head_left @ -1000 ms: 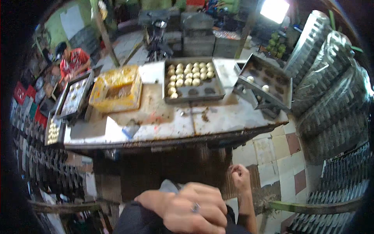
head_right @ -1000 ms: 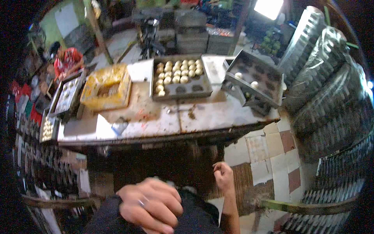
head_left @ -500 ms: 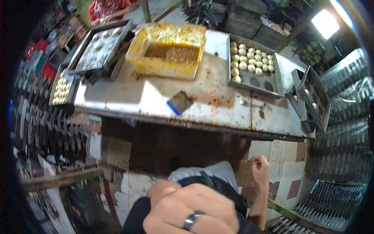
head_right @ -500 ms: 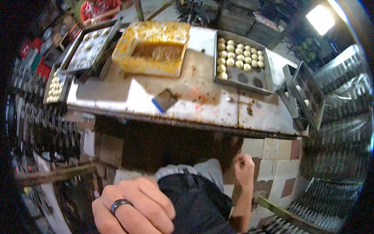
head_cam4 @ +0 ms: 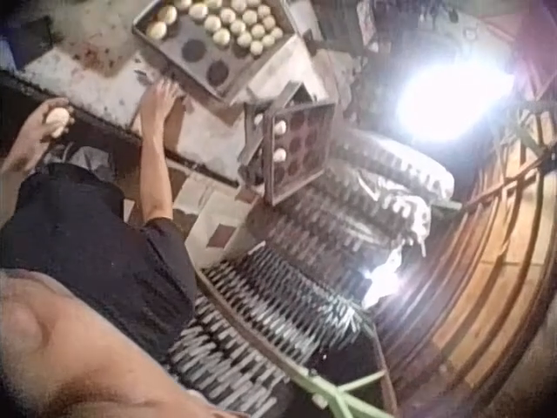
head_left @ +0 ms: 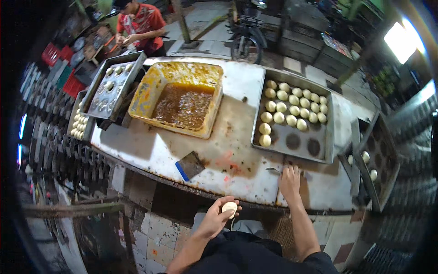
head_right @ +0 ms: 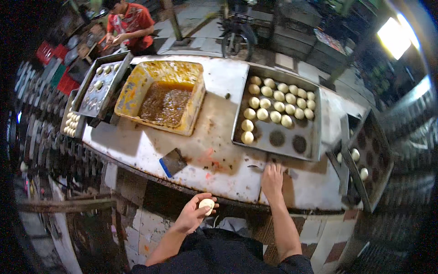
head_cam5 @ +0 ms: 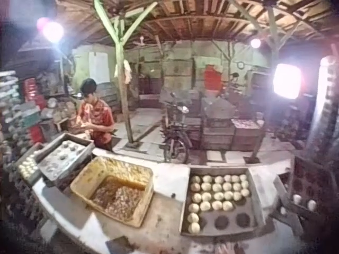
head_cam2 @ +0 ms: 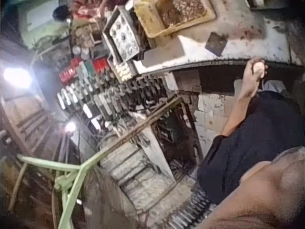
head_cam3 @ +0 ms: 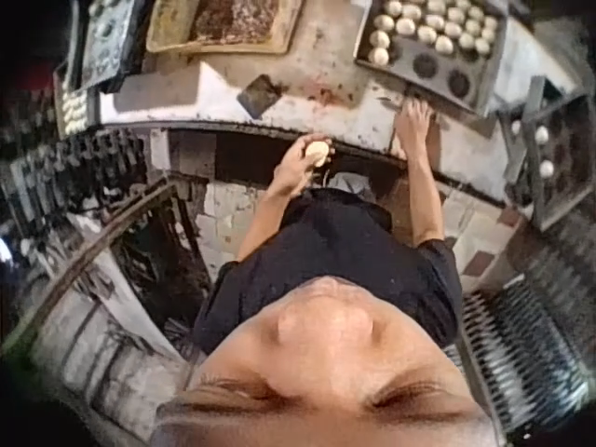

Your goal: Preparing and filling dough buns with a sweet filling in a bakery setting.

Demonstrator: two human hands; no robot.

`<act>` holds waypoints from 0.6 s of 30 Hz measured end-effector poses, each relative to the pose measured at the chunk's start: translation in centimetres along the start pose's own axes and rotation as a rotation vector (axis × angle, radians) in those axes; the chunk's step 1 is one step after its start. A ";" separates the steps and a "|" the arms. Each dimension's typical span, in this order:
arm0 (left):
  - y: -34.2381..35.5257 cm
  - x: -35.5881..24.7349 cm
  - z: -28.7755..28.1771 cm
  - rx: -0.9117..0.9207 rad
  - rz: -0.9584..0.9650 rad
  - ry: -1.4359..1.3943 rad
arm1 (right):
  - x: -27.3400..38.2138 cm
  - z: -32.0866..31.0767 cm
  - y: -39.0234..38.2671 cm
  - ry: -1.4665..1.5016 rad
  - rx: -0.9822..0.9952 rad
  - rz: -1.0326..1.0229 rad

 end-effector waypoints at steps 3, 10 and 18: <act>1.0 -0.8 -0.5 -0.148 0.134 0.014 | 5.1 -3.6 0.4 0.715 0.280 0.213; 7.3 -5.2 -1.8 -0.382 0.218 -0.033 | 21.3 -5.3 0.0 1.773 1.070 0.069; 6.6 -19.3 -16.0 -0.505 0.519 -0.261 | 34.5 -13.2 12.1 0.946 0.430 -0.339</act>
Point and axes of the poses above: each hand's wrist, its own y-axis towards the middle knuckle, its own z-axis out of the palm, x = y × z, the point moved 4 cm from there along y, towards the middle knuckle, and after that the axes turned 10 degrees about z, right-handed, at the moved point
